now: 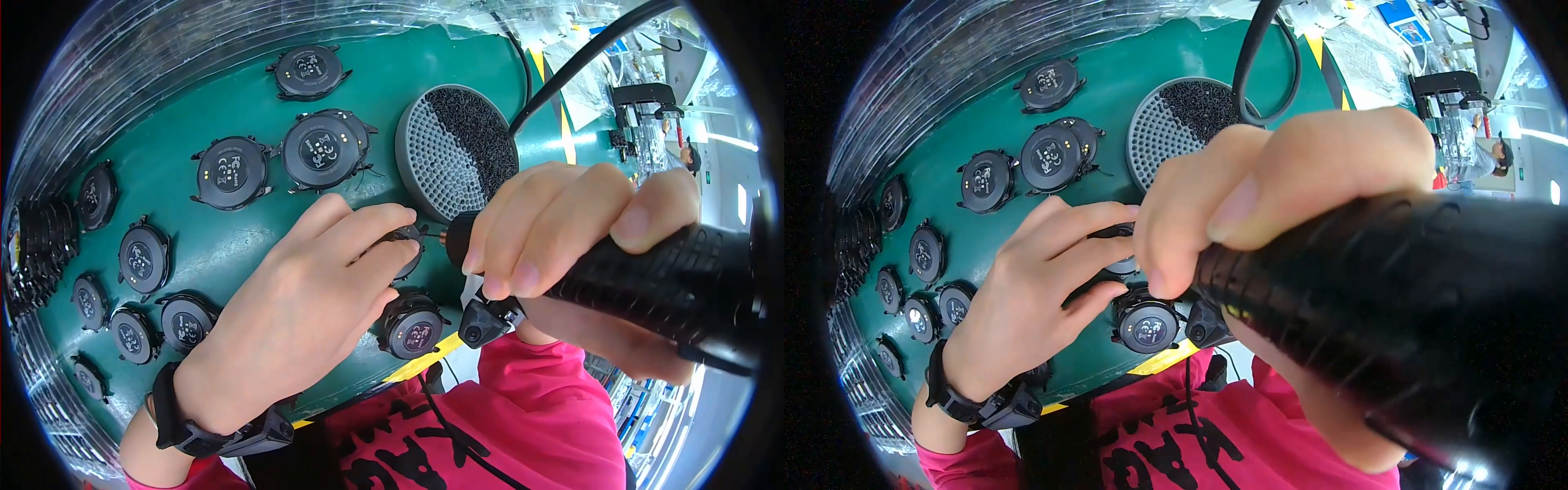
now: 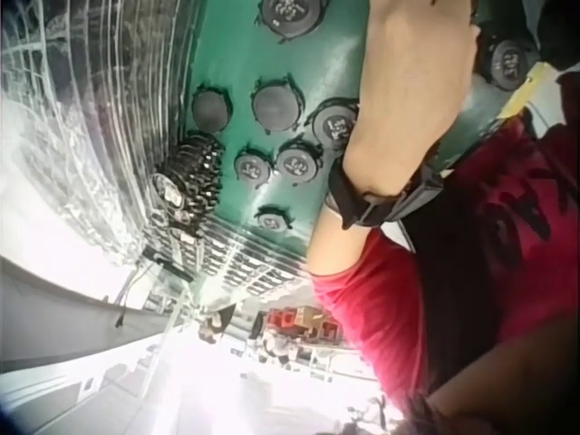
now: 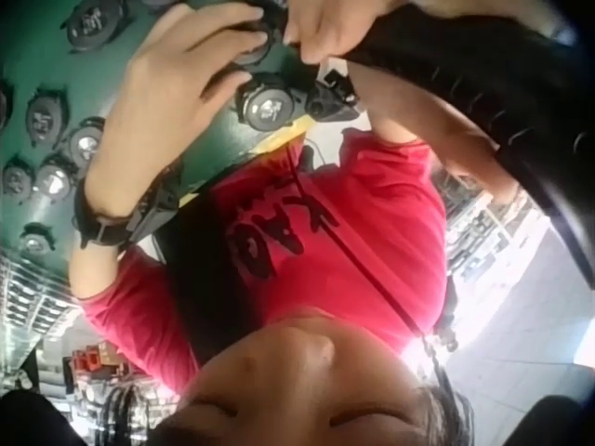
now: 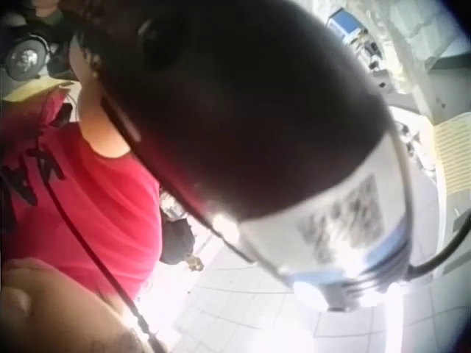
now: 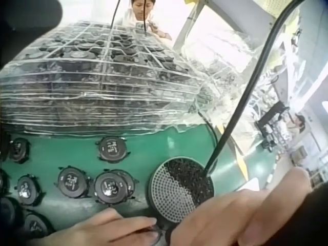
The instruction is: The person picks up a watch from a tray, places it on the table, and uses a power screwdriver to drive screws into the back. After finishing, the person sets the watch aside and repeats the process with another watch.
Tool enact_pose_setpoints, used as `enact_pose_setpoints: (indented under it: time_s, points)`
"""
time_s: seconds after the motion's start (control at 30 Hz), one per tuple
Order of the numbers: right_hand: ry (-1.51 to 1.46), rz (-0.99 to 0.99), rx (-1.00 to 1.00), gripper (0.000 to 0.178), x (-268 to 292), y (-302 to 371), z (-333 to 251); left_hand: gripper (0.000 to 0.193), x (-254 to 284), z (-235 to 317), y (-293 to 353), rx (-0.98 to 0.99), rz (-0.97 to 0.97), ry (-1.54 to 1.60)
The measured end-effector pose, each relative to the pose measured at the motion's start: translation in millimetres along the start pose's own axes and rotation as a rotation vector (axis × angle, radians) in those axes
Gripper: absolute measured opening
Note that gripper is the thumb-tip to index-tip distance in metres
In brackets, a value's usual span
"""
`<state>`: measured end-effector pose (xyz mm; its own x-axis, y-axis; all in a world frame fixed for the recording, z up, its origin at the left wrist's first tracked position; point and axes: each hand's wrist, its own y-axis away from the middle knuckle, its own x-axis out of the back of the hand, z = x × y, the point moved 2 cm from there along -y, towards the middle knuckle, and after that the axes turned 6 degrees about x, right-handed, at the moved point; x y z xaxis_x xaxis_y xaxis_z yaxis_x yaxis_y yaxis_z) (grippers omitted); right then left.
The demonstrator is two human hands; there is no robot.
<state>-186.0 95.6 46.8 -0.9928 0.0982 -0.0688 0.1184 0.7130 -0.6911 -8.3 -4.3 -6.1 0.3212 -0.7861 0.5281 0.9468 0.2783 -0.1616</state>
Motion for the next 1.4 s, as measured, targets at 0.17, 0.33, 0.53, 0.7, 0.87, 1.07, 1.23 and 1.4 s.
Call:
enact_pose_setpoints:
  time_s: [0.17,0.33,0.53,0.7,0.87,1.07,1.23,1.4]
  points:
    - [-0.021,0.020,0.047,0.081,15.9,-4.0,2.8,0.046,4.5,6.7,0.7,-0.018,-0.076,-0.219]
    - [0.040,0.023,0.107,0.091,35.1,-5.4,8.6,0.048,9.9,16.1,3.7,0.101,-0.106,-0.361]
    - [0.130,0.033,0.136,0.093,40.3,-0.7,15.3,0.046,6.5,8.8,-0.4,0.071,-0.054,-0.131]
    - [0.118,-0.002,0.159,0.093,41.3,0.9,16.2,0.046,4.8,4.7,-1.4,0.033,-0.017,-0.115]
    - [0.105,-0.033,0.168,0.094,38.8,-0.1,18.0,0.045,4.3,4.0,-1.1,0.040,0.010,-0.087]
    - [0.063,0.043,0.098,0.090,25.1,-4.7,-3.2,0.043,3.5,2.1,-2.0,0.027,0.024,-0.038]
    - [-0.022,-0.053,0.046,0.085,5.4,-7.8,-2.0,0.043,4.6,-0.4,-0.9,0.030,0.030,-0.041]
    - [-0.016,0.030,-0.041,0.083,-2.2,-2.7,2.5,0.043,4.2,-0.4,-1.6,0.037,0.031,-0.031]
